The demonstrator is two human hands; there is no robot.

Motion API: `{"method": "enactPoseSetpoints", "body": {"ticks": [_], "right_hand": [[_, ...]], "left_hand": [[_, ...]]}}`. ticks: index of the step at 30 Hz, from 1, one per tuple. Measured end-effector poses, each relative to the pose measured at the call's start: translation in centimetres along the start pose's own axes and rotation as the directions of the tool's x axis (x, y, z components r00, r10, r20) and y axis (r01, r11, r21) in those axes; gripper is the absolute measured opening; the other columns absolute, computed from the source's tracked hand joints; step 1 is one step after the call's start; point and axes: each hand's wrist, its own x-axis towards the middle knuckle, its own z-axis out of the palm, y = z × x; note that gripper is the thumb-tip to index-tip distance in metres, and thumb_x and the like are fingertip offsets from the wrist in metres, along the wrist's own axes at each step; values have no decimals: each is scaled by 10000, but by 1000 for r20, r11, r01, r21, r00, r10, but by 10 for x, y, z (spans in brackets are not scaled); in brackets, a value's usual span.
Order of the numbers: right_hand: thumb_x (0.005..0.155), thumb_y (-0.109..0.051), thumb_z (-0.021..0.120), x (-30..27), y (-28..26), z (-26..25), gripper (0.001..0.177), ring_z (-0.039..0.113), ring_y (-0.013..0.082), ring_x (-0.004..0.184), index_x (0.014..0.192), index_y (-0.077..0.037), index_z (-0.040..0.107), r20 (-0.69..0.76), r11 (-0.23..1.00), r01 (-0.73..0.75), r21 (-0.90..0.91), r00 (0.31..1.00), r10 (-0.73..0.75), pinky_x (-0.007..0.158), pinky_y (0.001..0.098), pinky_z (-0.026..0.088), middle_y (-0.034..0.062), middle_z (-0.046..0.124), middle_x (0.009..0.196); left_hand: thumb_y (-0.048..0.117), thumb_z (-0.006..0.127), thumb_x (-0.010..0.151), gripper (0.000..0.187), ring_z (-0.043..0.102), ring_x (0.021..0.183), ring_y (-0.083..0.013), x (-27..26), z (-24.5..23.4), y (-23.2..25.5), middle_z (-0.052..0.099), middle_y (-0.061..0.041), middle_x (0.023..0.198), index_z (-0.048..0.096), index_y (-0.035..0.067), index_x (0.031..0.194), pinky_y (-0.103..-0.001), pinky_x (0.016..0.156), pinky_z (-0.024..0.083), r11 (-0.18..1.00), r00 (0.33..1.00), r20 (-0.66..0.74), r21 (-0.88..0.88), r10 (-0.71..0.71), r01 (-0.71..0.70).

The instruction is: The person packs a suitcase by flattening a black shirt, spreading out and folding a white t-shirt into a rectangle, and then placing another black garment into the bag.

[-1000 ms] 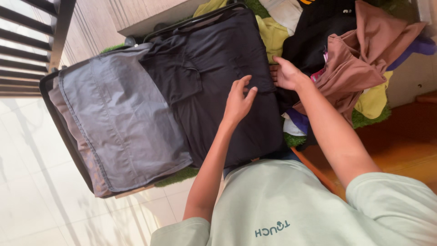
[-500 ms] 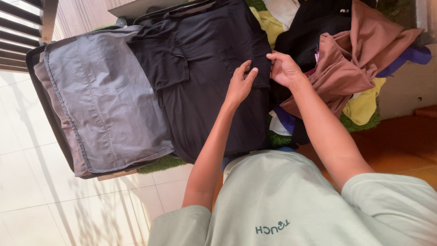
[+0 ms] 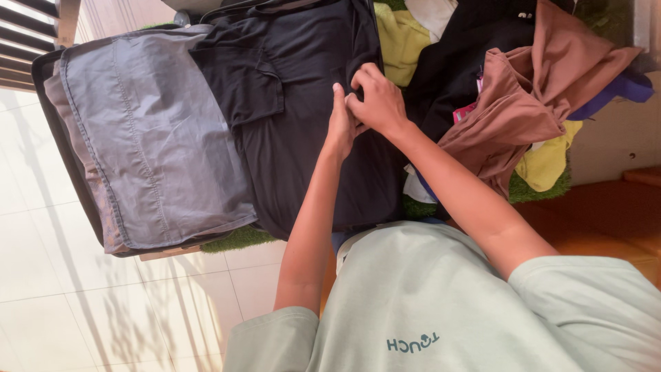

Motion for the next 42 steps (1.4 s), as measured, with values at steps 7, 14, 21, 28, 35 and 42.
{"method": "enactPoseSetpoints", "body": {"ticks": [7,14,21,28,35,42], "right_hand": [[917,-166,716,-7,12,18,159,690,373,928,997,-47,647,23,980,85,-179,996,-82,733,495,542,128,648,1120],[871,-206,739,-15,26,37,349,671,405,849,1084,45,624,16,976,-11,-219,1000,15,732,509,539,211,672,888],[831,-107,699,-26,5,29,342,634,354,1044,1150,10,657,-21,977,43,-208,999,-48,914,470,521,160,617,1255],[847,-48,674,-45,-25,11,393,647,326,1107,1239,-32,652,-70,996,-30,-80,997,24,913,419,538,128,635,1218],[806,87,559,-110,14,6,517,664,245,1029,1309,-21,616,-344,965,-184,188,908,240,917,337,550,130,623,1149],[840,20,566,-182,74,24,382,602,97,903,1204,-2,678,71,645,-463,609,841,537,818,248,497,29,666,992]], "left_hand": [[515,588,939,620,680,1101,-287,-36,21,50,655,-128,1227,555,81,1381,-410,913,550,596,846,-295,802,445,-34],[298,800,663,416,612,1001,-338,35,49,84,608,-124,1042,677,94,1004,-448,809,513,-131,641,226,972,734,-193],[278,688,914,212,666,960,-377,88,22,78,720,-117,978,647,107,1032,-469,866,514,425,747,-180,893,640,-148],[300,689,903,256,682,821,-240,114,-36,73,717,-81,862,623,54,921,-376,823,544,738,762,-364,640,536,-213],[367,781,831,532,642,991,-294,89,-33,74,638,-164,1115,552,32,1175,-408,871,512,489,700,-162,821,696,-296],[501,836,800,726,612,1101,-335,72,-29,55,629,-222,1191,489,10,1209,-421,935,481,571,852,-200,810,485,-135]]}}
